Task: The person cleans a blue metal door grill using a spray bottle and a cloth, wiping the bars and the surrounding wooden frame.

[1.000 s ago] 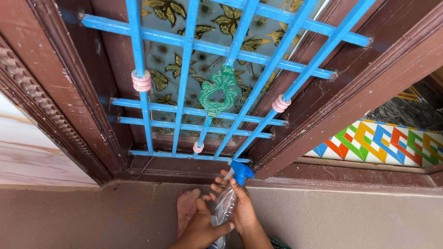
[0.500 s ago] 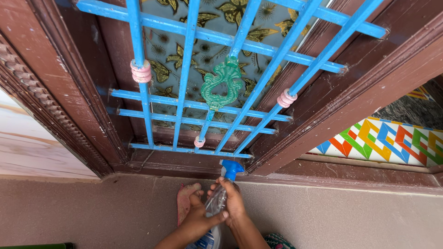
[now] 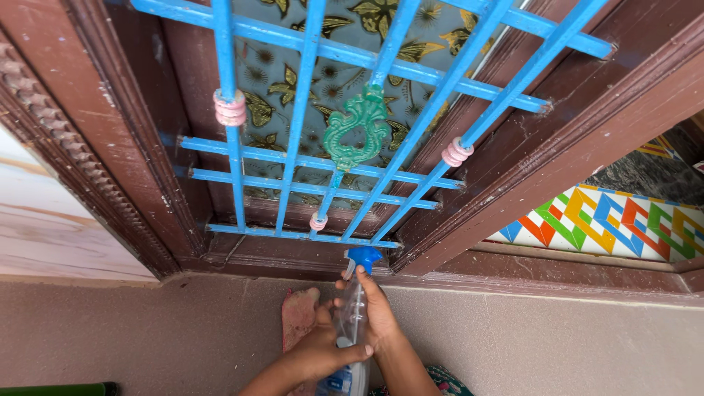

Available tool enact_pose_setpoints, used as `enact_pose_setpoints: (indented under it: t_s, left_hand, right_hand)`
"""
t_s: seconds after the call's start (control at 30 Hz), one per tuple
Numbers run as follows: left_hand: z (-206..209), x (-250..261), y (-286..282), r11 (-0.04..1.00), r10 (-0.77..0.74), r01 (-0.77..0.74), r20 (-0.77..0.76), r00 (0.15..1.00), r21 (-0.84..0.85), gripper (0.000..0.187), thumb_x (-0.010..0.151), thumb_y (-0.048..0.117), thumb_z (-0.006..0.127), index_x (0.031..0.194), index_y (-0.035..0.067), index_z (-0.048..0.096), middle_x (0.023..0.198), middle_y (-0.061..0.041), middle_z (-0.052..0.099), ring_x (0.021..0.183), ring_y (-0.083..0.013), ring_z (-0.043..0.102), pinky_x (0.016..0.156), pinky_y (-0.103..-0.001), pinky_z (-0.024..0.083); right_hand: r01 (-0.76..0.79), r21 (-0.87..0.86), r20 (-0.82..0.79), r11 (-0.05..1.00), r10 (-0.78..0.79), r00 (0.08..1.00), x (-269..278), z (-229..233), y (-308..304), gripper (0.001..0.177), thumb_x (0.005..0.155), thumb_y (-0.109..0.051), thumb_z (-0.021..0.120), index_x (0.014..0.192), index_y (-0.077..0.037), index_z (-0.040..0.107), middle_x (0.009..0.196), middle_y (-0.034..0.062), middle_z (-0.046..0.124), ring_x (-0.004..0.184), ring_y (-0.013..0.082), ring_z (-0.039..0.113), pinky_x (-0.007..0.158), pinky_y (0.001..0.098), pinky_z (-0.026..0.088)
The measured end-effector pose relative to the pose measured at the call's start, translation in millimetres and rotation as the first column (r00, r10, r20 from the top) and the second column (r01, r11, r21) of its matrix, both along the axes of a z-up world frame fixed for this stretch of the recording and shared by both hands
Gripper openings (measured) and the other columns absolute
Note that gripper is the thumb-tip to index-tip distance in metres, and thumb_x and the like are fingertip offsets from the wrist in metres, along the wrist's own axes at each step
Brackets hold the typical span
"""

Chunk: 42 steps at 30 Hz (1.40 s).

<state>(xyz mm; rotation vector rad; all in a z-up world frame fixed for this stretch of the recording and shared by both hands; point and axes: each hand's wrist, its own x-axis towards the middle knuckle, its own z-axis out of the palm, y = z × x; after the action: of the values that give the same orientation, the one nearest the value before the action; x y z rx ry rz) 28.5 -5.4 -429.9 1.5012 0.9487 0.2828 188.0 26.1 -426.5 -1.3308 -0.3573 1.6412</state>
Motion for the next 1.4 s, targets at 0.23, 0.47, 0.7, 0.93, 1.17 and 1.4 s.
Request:
enact_pose_setpoints:
  t_s: [0.23,0.47,0.7,0.93,1.17,1.4]
  left_hand:
    - [6,-19,17,0.991,-0.018,0.039,-0.167,0.986,0.128,0.091,0.083,0.066,0.066,0.145,0.002,0.048,0.162,-0.029,0.020,0.153,-0.0378,0.030,0.122,-0.039,0.029]
    - [9,-20,22,0.969,0.011,-0.023,-0.051,0.999,-0.247,0.115,0.084,0.051,0.058,0.158,-0.005,-0.010,0.168,-0.027,0.016,0.153,-0.0372,0.036,0.116,-0.041,0.041]
    - [-6,-20,28,0.999,-0.038,0.038,-0.148,0.988,-0.002,0.086,0.089,0.053,0.049,0.143,-0.014,0.041,0.169,-0.031,-0.012,0.144,-0.0417,0.046,0.121,-0.042,0.039]
    - [61,-41,34,0.994,-0.088,0.105,-0.344,0.935,0.033,0.091,0.090,0.075,0.034,0.156,0.012,0.033,0.161,-0.014,0.036,0.146,-0.0306,0.044,0.117,-0.045,0.036]
    - [65,-93,60,0.975,0.072,0.091,-0.676,0.734,0.203,0.081,0.099,0.066,0.046,0.155,0.008,0.036,0.150,-0.015,0.053,0.140,-0.0315,0.051,0.117,-0.048,0.041]
    - [71,-99,61,0.986,0.034,0.112,-0.806,0.591,0.123,0.069,0.099,0.058,0.053,0.151,0.015,0.042,0.157,-0.008,0.044,0.150,-0.0285,0.036,0.122,-0.052,0.032]
  right_hand:
    - [0.163,0.013,-0.137,0.986,-0.160,0.978,-15,-16,5,0.055,0.084,-0.057,0.071,0.112,-0.011,0.065,0.097,0.0050,0.068,0.083,0.0211,0.065,0.078,0.0432,0.057]
    - [0.069,0.100,-0.290,0.993,-0.037,0.956,-21,-3,5,0.065,0.080,-0.065,0.066,0.119,-0.014,0.071,0.102,0.0028,0.069,0.078,0.0143,0.062,0.073,0.0358,0.055]
    - [0.184,0.088,-0.143,0.979,-0.170,0.975,-17,-30,11,0.055,0.084,-0.058,0.077,0.110,-0.011,0.065,0.098,0.0071,0.066,0.082,0.0192,0.064,0.080,0.0376,0.056]
    - [0.099,0.113,-0.319,0.989,-0.058,0.946,-16,-4,5,0.062,0.076,-0.068,0.069,0.103,-0.012,0.071,0.084,0.0017,0.068,0.068,0.0157,0.060,0.066,0.0342,0.051]
    - [0.055,0.040,-0.192,0.998,-0.046,0.980,-41,-15,-3,0.061,0.079,-0.069,0.070,0.097,-0.011,0.064,0.079,0.0024,0.063,0.071,0.0190,0.061,0.073,0.0382,0.055]
    - [0.003,0.080,-0.518,0.997,0.039,0.855,-47,4,6,0.071,0.073,-0.072,0.070,0.106,-0.009,0.070,0.074,0.0008,0.066,0.062,0.0160,0.063,0.065,0.0330,0.051]
